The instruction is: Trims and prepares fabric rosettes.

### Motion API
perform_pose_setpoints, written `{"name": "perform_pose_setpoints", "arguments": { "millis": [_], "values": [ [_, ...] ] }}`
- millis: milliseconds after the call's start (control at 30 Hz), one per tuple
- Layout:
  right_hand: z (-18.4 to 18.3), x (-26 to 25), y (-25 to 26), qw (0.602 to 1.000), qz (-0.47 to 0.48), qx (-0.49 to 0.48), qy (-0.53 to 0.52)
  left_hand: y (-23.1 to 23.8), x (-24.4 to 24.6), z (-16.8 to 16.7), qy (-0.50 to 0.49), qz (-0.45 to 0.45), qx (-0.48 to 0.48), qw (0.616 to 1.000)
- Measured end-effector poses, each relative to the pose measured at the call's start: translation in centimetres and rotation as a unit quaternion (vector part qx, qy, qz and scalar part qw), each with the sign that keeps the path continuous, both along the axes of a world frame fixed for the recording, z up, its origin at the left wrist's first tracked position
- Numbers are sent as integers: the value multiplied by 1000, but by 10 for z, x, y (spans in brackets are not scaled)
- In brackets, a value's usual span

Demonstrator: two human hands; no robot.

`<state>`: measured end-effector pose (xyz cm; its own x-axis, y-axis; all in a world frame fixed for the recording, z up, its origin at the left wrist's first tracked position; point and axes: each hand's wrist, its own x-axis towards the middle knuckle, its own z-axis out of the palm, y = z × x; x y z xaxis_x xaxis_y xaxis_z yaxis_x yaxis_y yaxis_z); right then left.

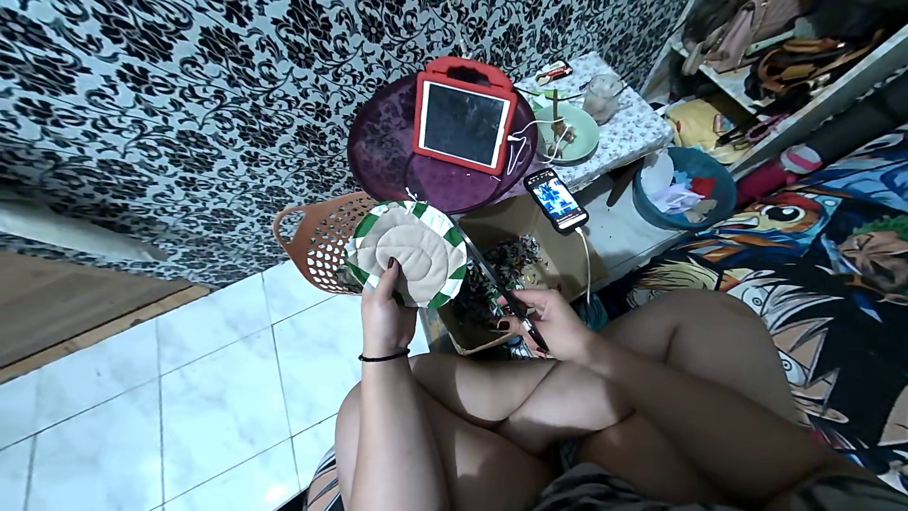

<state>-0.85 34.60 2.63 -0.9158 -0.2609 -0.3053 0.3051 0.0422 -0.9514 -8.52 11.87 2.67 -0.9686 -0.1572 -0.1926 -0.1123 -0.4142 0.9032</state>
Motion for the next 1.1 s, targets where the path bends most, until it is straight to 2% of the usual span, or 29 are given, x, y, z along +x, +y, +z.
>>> {"name": "perform_pose_setpoints", "arguments": {
  "millis": [533,767,1000,1100],
  "values": [
    [4,0,0,1000,-9,13,-9,-2,0,-1,3,-2,10,1000],
    [-5,-2,3,998,38,-37,-24,-1,0,-1,2,5,7,1000],
    [-1,-2,3,998,-2,-51,-34,-2,-1,0,2,7,17,1000],
    [5,-4,1,996,-50,-35,-71,-7,-3,2,-50,30,-27,998]
  ]
}}
